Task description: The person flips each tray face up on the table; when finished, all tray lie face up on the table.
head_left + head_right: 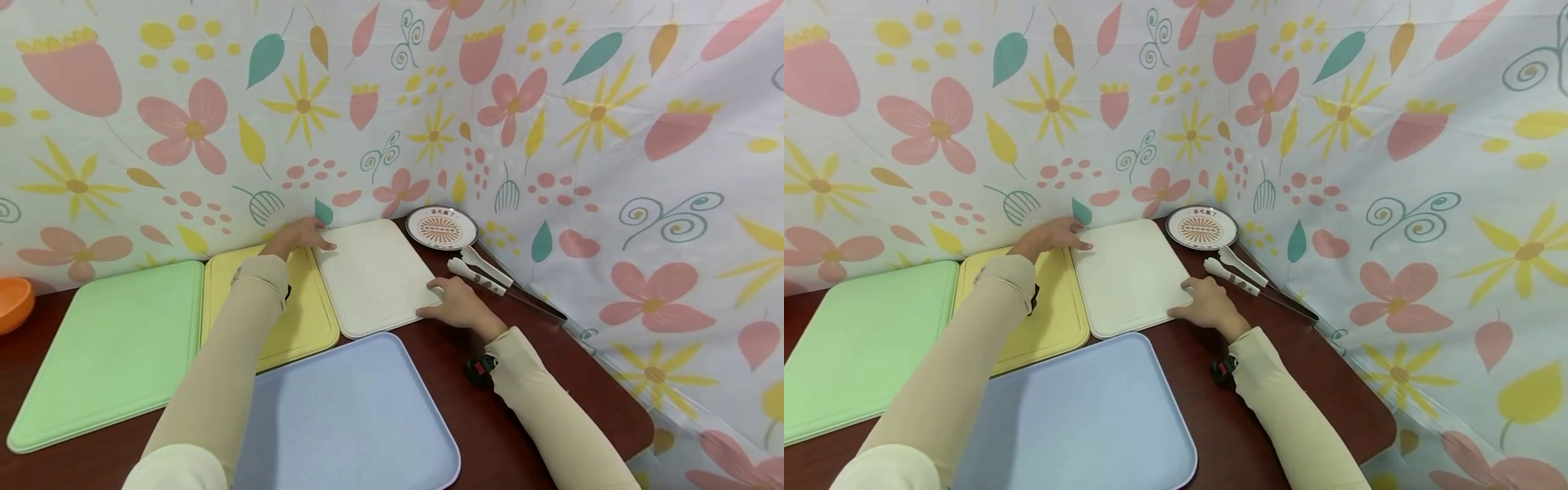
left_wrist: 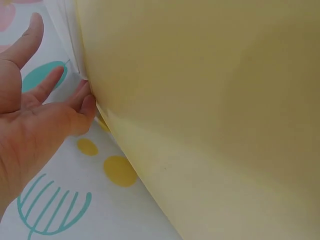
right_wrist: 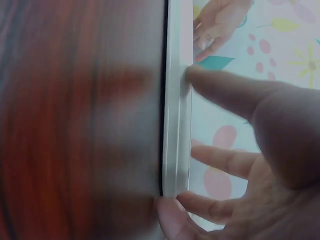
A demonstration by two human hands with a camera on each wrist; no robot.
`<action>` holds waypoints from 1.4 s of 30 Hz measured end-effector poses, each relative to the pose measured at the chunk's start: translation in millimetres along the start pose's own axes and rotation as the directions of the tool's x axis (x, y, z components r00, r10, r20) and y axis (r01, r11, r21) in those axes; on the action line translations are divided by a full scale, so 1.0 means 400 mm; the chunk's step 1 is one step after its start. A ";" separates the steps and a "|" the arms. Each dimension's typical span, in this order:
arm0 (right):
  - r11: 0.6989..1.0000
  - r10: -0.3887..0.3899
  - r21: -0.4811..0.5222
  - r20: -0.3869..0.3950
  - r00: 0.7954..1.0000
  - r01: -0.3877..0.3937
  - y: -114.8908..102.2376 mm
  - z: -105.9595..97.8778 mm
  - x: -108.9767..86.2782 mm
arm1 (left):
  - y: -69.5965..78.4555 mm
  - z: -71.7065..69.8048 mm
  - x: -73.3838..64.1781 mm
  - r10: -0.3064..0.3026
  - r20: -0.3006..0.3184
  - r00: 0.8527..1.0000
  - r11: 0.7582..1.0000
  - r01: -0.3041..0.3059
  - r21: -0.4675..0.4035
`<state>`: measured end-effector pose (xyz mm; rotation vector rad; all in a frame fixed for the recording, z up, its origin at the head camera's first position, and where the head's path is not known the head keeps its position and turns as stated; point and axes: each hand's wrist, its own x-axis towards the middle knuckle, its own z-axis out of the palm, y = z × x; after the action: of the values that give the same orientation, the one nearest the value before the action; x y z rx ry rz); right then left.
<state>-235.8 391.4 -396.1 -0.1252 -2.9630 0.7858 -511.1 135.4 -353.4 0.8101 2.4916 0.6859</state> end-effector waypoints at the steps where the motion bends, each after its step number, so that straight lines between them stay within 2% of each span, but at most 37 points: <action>1: 1.000 0.006 -0.007 -0.002 1.000 -0.006 0.000 0.001 -0.001 | 0.000 0.000 0.000 0.003 0.003 1.000 1.000 -0.003 -0.012; 8: 0.999 -0.016 -0.040 -0.018 1.000 0.015 0.008 0.003 0.003 | 0.001 0.002 0.002 0.022 0.001 1.000 0.986 -0.021 -0.163; 12: 0.999 -0.025 -0.025 -0.027 0.999 0.024 0.014 0.002 0.003 | 0.002 0.005 0.004 0.024 -0.020 1.000 0.962 -0.029 -0.273; 14: 1.000 -0.025 -0.003 -0.037 0.999 0.025 0.018 0.000 0.005 | 0.000 0.005 0.004 0.024 -0.042 0.999 0.937 -0.037 -0.347; 18: 0.999 -0.025 0.047 -0.045 0.999 0.027 0.031 -0.003 0.008 | -0.003 0.003 0.002 0.002 -0.080 0.997 0.863 -0.042 -0.503; 22: 0.997 -0.014 0.075 -0.040 0.999 0.017 0.039 -0.005 0.010 | -0.001 -0.002 -0.005 -0.015 -0.096 0.995 0.797 -0.046 -0.602; 24: 0.995 0.000 0.096 -0.034 0.999 0.003 0.042 -0.006 0.010 | 0.002 -0.007 -0.013 -0.016 -0.109 0.994 0.780 -0.055 -0.623; 27: 0.990 0.010 0.143 -0.024 1.000 -0.007 0.047 -0.009 0.015 | 0.009 -0.019 -0.028 -0.008 -0.132 0.991 0.775 -0.077 -0.627; 31: 0.980 0.016 0.201 -0.008 1.000 -0.014 0.047 -0.020 0.020 | 0.035 -0.044 -0.067 0.020 -0.131 0.991 0.782 -0.098 -0.616; 35: 0.972 0.027 0.233 -0.003 1.000 -0.026 0.053 -0.021 0.017 | 0.040 -0.044 -0.082 0.066 -0.113 0.991 0.789 -0.121 -0.603; 37: 0.971 0.019 0.238 -0.007 1.000 -0.017 0.053 -0.017 0.016 | 0.039 -0.041 -0.088 0.069 -0.116 0.991 0.774 -0.126 -0.621; 42: 0.973 0.009 0.233 -0.019 1.000 -0.004 0.054 -0.016 0.013 | 0.036 -0.039 -0.098 0.047 -0.146 0.988 0.706 -0.137 -0.695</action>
<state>-239.1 413.9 -401.0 -0.1279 -2.8260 1.1172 -484.5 115.8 -323.4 0.5950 1.9996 1.6319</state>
